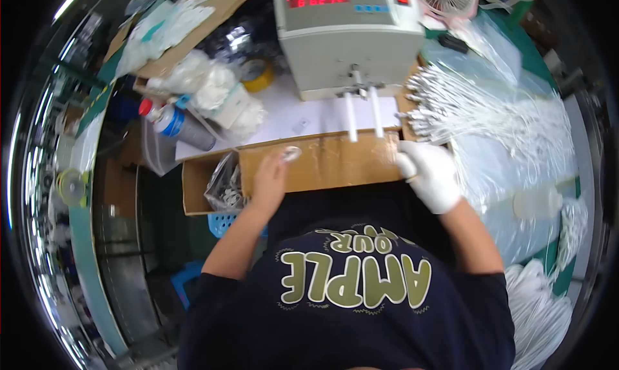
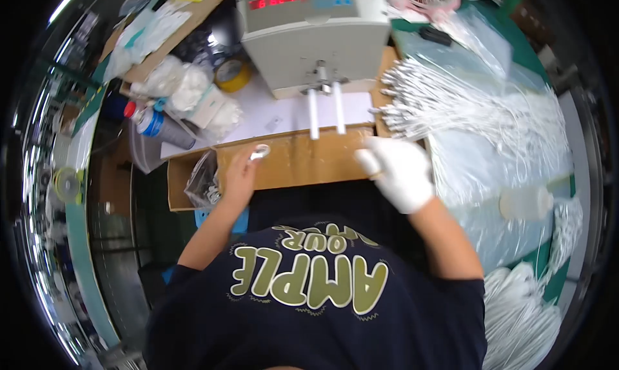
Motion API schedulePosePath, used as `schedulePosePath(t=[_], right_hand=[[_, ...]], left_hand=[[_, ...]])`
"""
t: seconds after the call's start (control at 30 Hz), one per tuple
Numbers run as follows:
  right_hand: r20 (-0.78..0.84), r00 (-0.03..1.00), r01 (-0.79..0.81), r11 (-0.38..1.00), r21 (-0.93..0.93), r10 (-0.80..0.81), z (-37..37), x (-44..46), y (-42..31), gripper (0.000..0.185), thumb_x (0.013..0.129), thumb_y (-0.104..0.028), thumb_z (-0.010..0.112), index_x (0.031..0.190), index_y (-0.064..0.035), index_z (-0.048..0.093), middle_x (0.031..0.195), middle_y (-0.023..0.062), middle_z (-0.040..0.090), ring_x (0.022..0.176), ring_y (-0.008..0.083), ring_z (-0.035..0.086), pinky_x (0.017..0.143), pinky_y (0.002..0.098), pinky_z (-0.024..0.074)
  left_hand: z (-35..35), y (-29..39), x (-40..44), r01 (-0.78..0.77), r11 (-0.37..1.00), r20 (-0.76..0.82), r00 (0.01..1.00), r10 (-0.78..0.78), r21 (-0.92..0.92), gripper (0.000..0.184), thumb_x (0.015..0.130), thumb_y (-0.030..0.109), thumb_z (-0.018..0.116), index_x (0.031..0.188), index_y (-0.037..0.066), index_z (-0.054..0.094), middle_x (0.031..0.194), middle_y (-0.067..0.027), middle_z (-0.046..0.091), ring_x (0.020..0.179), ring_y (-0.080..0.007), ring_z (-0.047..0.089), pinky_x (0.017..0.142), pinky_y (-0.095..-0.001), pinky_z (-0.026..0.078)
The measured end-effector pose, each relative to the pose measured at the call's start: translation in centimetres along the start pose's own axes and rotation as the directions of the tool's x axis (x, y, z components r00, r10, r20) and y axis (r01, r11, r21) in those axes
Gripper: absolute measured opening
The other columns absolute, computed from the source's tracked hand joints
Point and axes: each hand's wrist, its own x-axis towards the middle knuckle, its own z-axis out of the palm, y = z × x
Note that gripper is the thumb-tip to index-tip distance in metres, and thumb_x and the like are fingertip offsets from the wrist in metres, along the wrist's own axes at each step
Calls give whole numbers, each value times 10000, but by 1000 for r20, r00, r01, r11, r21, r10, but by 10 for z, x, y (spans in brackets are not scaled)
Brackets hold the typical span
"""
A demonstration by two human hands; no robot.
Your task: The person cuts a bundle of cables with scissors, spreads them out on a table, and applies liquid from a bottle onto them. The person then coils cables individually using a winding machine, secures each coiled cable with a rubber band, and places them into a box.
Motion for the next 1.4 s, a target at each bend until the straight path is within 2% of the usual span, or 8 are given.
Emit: schedulePosePath(t=[0.13, 0.33, 0.53, 0.57, 0.8, 1.0, 1.13, 1.4], right_hand=[[-137, 969, 93, 815, -572, -206, -1, -3, 82, 213, 664, -133, 651, 871, -97, 618, 911, 81, 604, 942, 283, 564, 882, 416, 425], [-196, 932, -194, 877, 439, 305, -14, 25, 26, 158, 935, -162, 585, 950, -8, 619, 885, 128, 602, 844, 254, 580, 785, 319, 458], [-214, 977, -3, 996, -93, -17, -1, 23, 3, 157, 931, -184, 575, 962, -46, 644, 869, 168, 631, 735, 308, 638, 673, 363, 511], [-204, 968, -108, 979, 175, 143, 6, 17, 22, 161, 936, -185, 570, 964, -41, 637, 859, 165, 626, 747, 301, 635, 686, 366, 505], [-123, 951, -246, 938, 244, 282, 4, 17, 5, 161, 941, -170, 561, 1000, -28, 612, 855, 153, 619, 802, 271, 605, 772, 357, 475], [-26, 987, 160, 981, 107, -158, -15, 8, -57, 109, 896, -131, 578, 921, -57, 653, 860, 153, 639, 798, 304, 633, 720, 373, 500], [-231, 972, -8, 992, 125, 37, -26, 47, 5, 97, 864, -164, 626, 922, -96, 662, 766, 97, 610, 729, 277, 612, 643, 362, 492], [-172, 940, 239, 928, -287, -295, -8, 95, 3, 36, 825, -156, 592, 851, -131, 597, 740, 60, 575, 699, 248, 611, 594, 370, 472]], left_hand=[[-30, -35, 7, -224, 662, -72, 919, 388, 715, 344, 872, 132, 611, 1200, 30, 589, 1063, -204, 616, 1092, -332, 555, 997, -439, 389], [28, 5, 61, 7, 897, -73, 997, 29, 442, 340, 823, 200, 656, 1129, 52, 644, 1088, -101, 595, 1018, -274, 531, 819, -431, 425], [49, -5, 68, -278, 765, 113, 958, 263, 582, 338, 801, 214, 673, 1105, 68, 659, 1024, -116, 619, 990, -286, 556, 816, -439, 438], [53, -12, 56, -361, 755, 22, 908, 419, 548, 331, 801, 228, 671, 1091, 68, 659, 1126, -133, 602, 1104, -292, 523, 903, -449, 420], [57, -4, 52, -206, 902, -154, 947, 282, 379, 334, 800, 205, 675, 1093, 53, 626, 1110, -131, 596, 1136, -321, 505, 979, -459, 378], [41, 6, 49, -211, 968, -51, 974, 220, 134, 229, 834, 115, 627, 1054, 52, 631, 1012, -134, 613, 971, -339, 567, 893, -436, 434], [25, 20, 33, -204, 976, -50, 977, 208, 78, 229, 850, 119, 618, 1073, 68, 632, 1018, -130, 616, 958, -334, 575, 854, -424, 454], [39, 36, 30, -215, 976, -37, 976, 216, 28, 210, 833, 51, 602, 1038, 69, 641, 989, -114, 606, 909, -324, 589, 796, -410, 479]])
